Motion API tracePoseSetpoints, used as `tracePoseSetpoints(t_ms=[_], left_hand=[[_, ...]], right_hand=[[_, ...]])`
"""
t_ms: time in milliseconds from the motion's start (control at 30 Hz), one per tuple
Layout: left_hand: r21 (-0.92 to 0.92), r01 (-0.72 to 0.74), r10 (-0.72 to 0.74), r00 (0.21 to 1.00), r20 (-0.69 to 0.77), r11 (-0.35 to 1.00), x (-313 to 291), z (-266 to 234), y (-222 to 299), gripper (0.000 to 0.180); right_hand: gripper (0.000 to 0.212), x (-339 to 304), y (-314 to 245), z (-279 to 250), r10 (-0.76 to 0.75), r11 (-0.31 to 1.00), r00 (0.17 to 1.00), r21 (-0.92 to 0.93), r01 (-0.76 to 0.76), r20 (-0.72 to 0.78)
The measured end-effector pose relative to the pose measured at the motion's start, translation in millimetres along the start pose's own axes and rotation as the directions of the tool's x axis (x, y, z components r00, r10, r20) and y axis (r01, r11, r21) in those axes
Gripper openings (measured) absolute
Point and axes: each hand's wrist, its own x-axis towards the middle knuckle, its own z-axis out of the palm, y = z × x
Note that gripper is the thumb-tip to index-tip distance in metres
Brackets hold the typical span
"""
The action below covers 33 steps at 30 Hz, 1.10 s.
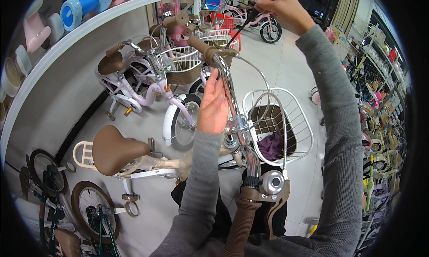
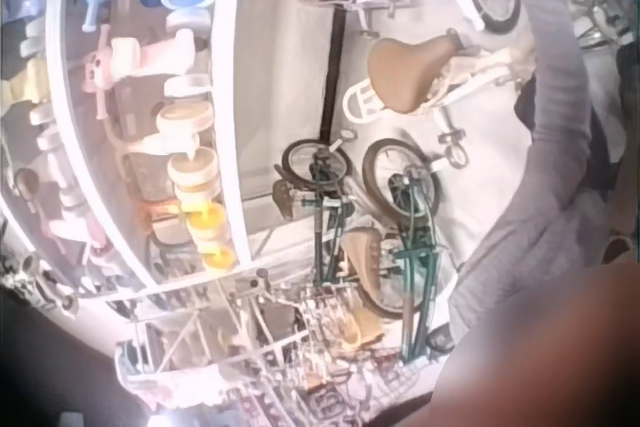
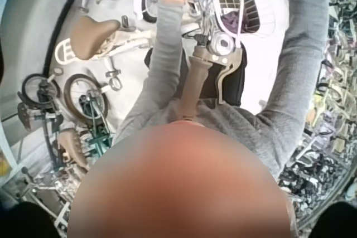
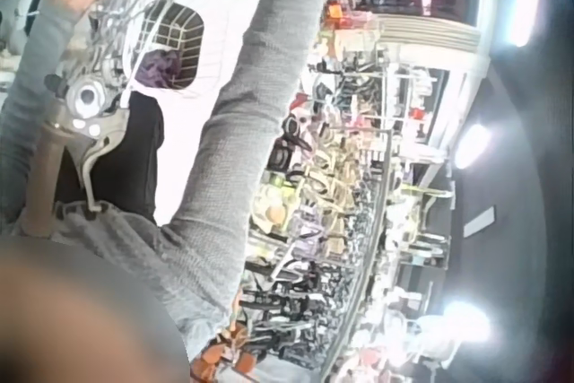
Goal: The person assembles a white bicycle by tightening handlebar screws with a screwdriver, adjusting the seat post, and wiping the front basket with a purple cloth. The person works on the handlebars, seat, and basket in sequence.
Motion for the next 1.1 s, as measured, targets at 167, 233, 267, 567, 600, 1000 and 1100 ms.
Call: tracePoseSetpoints(t_ms=[167, 233, 267, 567, 600, 1000, 1100], left_hand=[[-0.031, 0.0, 0.0, 1.0, -0.002, 1.0, -0.5, -1.7, 0.9, 0.078], [-0.046, -0.006, 0.006, 1.0, -0.01, 0.999, -0.6, -4.5, 0.8, 0.076], [-0.045, 0.001, -0.002, 1.0, -0.013, 0.999, -0.6, -6.6, 1.1, 0.076], [0.183, 0.012, 0.011, 0.992, -0.124, 0.983, -23.1, -3.1, 17.5, 0.065], [0.302, -0.01, 0.045, 0.993, -0.109, 0.953, -28.1, 2.5, 21.4, 0.064], [0.585, -0.091, 0.17, 0.982, -0.081, 0.806, -226.6, 137.5, 37.2, 0.069], [0.705, -0.17, 0.236, 0.972, 0.005, 0.689, -234.9, 172.3, 31.4, 0.09]], right_hand=[[0.025, -8.4, 8.1, -0.3, 0.043, 0.993, 0.999, 0.114, -0.04, -0.028], [0.022, -19.3, 14.6, -4.7, -0.002, 0.991, 0.995, 0.131, 0.015, -0.097], [0.018, -28.8, 23.0, -1.1, -0.064, 0.956, 0.961, 0.261, 0.137, -0.268], [0.039, -150.4, 163.1, -73.7, 0.067, 0.922, 0.963, 0.385, 0.04, -0.261], [0.041, -169.4, 185.5, -75.5, 0.151, 0.858, 0.96, 0.514, -0.008, -0.237], [0.043, -264.8, 314.0, -18.9, 0.185, 0.464, 0.975, 0.886, 0.025, -0.124], [0.04, -260.5, 297.6, -14.8, 0.211, 0.451, 0.974, 0.892, -0.021, -0.084]])
